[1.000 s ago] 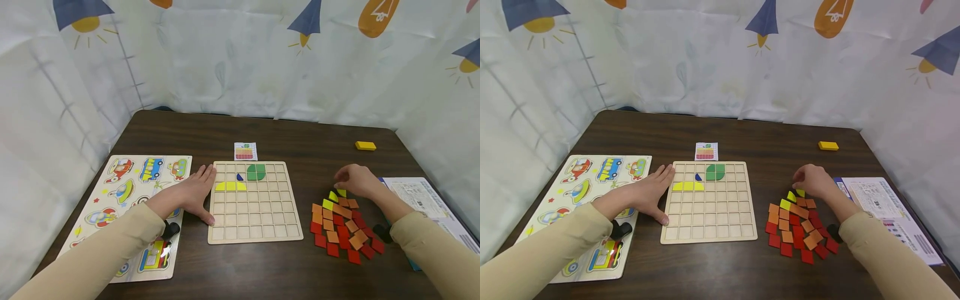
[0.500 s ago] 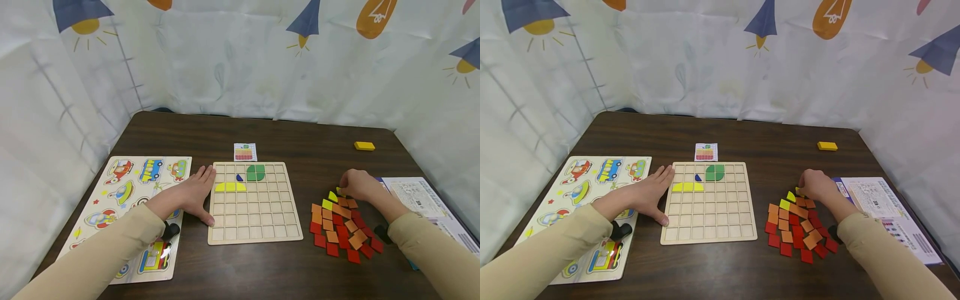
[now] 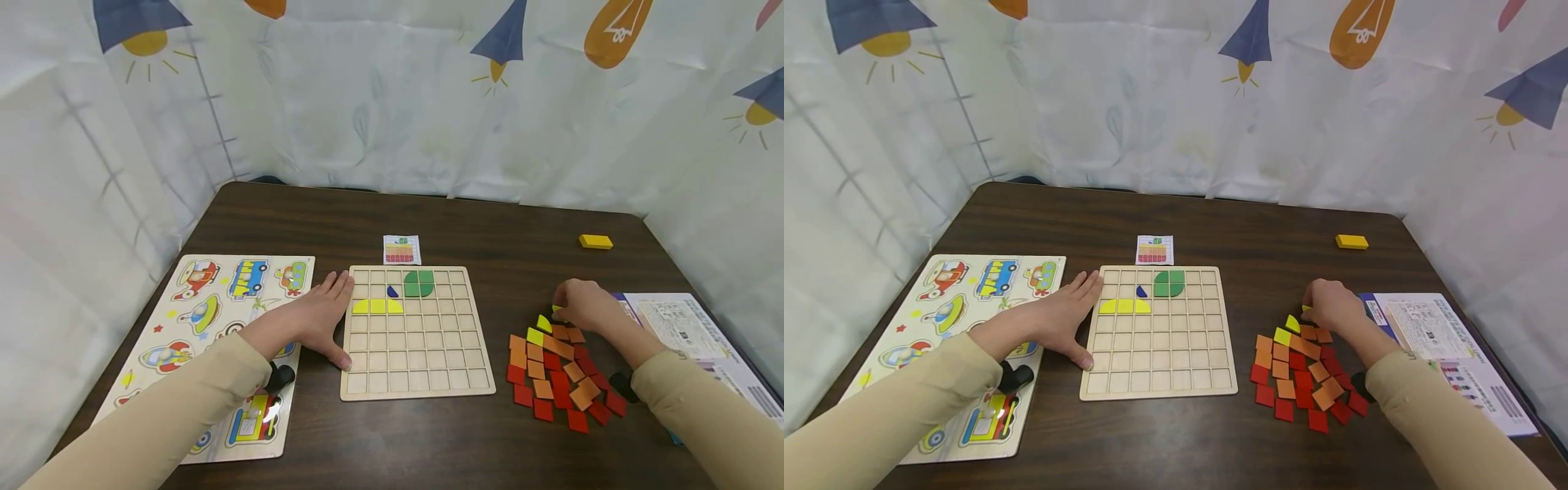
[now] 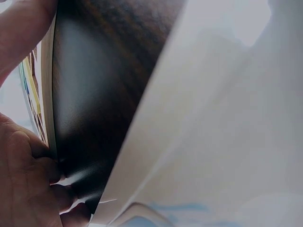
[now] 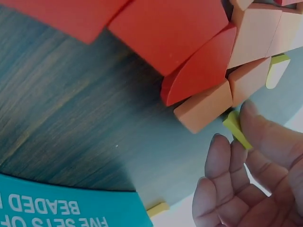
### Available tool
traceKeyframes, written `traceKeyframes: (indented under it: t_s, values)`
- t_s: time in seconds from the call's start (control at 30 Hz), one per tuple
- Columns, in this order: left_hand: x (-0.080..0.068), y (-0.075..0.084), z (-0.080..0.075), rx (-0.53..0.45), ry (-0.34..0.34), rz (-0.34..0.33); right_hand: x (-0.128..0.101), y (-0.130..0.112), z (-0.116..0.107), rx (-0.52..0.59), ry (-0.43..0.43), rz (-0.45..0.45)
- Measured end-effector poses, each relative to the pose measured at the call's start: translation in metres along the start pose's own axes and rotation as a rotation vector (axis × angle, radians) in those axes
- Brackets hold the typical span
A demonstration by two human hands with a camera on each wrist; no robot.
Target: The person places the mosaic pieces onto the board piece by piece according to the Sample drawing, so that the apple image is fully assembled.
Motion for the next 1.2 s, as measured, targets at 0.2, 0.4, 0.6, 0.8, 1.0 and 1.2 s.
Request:
traceKeyframes:
  t_s: [0.2,0.4,0.6,0.8,1.0,1.2]
  values:
    - [0.0,0.001,0.0,-0.003,0.004,-0.001,0.002,-0.013,-0.006,0.069,0.125,-0.1]
    - [0.0,0.0,0.0,0.001,0.006,0.003,0.005,-0.04,-0.012,0.226,0.152,-0.169]
    - [-0.001,-0.001,0.0,0.004,0.0,0.006,0.01,-0.065,-0.008,0.356,0.111,-0.206]
    - [0.0,0.0,0.0,0.001,-0.001,0.006,0.019,-0.09,-0.004,0.456,0.063,-0.291]
    - [-0.001,0.001,0.0,0.002,-0.001,0.002,0.028,-0.121,0.003,0.456,0.038,-0.339]
    - [-0.001,0.001,-0.001,0.001,-0.009,-0.001,0.033,-0.151,0.013,0.463,-0.003,-0.399]
Point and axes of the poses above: each hand's wrist, its own x-axis towards the middle knuckle, its own z-axis out of the palm, y = z × x, the point moved 3 cm from there along x, towards the middle knuckle, and after that the axes turned 3 degrees about z, right-handed, at the moved point
